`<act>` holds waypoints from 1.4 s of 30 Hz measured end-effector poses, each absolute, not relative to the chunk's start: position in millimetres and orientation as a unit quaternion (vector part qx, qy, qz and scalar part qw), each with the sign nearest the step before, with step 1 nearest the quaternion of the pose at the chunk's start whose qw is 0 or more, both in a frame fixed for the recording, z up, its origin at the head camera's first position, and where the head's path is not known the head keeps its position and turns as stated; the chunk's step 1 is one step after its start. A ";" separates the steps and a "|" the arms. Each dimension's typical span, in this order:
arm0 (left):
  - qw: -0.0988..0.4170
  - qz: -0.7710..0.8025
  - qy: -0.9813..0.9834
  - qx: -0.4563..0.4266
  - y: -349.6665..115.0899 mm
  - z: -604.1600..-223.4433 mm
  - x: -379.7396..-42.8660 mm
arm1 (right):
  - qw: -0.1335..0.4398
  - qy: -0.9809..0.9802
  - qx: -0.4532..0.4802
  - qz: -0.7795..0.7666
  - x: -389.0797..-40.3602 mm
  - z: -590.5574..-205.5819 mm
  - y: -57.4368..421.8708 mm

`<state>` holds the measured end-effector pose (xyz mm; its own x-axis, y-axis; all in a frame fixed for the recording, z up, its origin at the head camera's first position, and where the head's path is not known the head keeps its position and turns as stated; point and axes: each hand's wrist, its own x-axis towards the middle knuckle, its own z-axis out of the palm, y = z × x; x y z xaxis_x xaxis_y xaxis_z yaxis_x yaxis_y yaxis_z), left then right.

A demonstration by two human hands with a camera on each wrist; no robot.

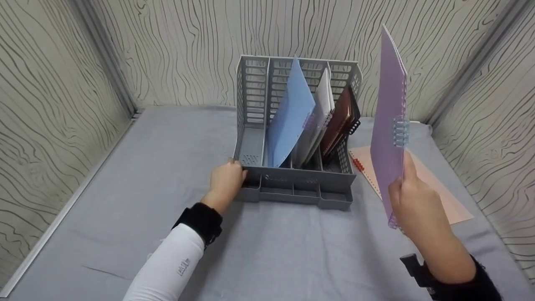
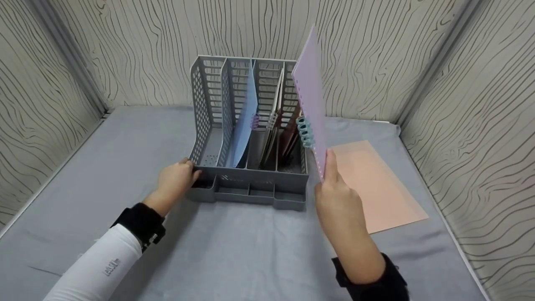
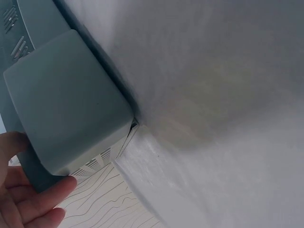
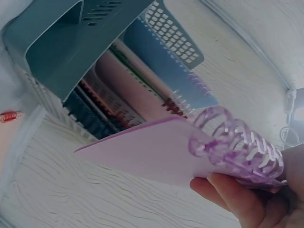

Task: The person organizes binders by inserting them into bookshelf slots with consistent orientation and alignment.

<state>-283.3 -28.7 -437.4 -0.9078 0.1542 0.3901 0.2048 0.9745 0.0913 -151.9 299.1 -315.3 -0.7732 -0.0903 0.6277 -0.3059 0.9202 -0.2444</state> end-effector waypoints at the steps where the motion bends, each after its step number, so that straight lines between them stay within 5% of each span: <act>1: 0.194 -0.065 -0.974 -0.092 -28.9 -437.5 -283.5 | 0.321 -0.925 0.108 0.171 -150.3 -314.2 297.3; 42: 0.197 -0.072 -0.974 -0.091 -29.2 -439.1 -284.0 | 0.242 -0.919 0.207 0.231 -126.3 -315.8 224.3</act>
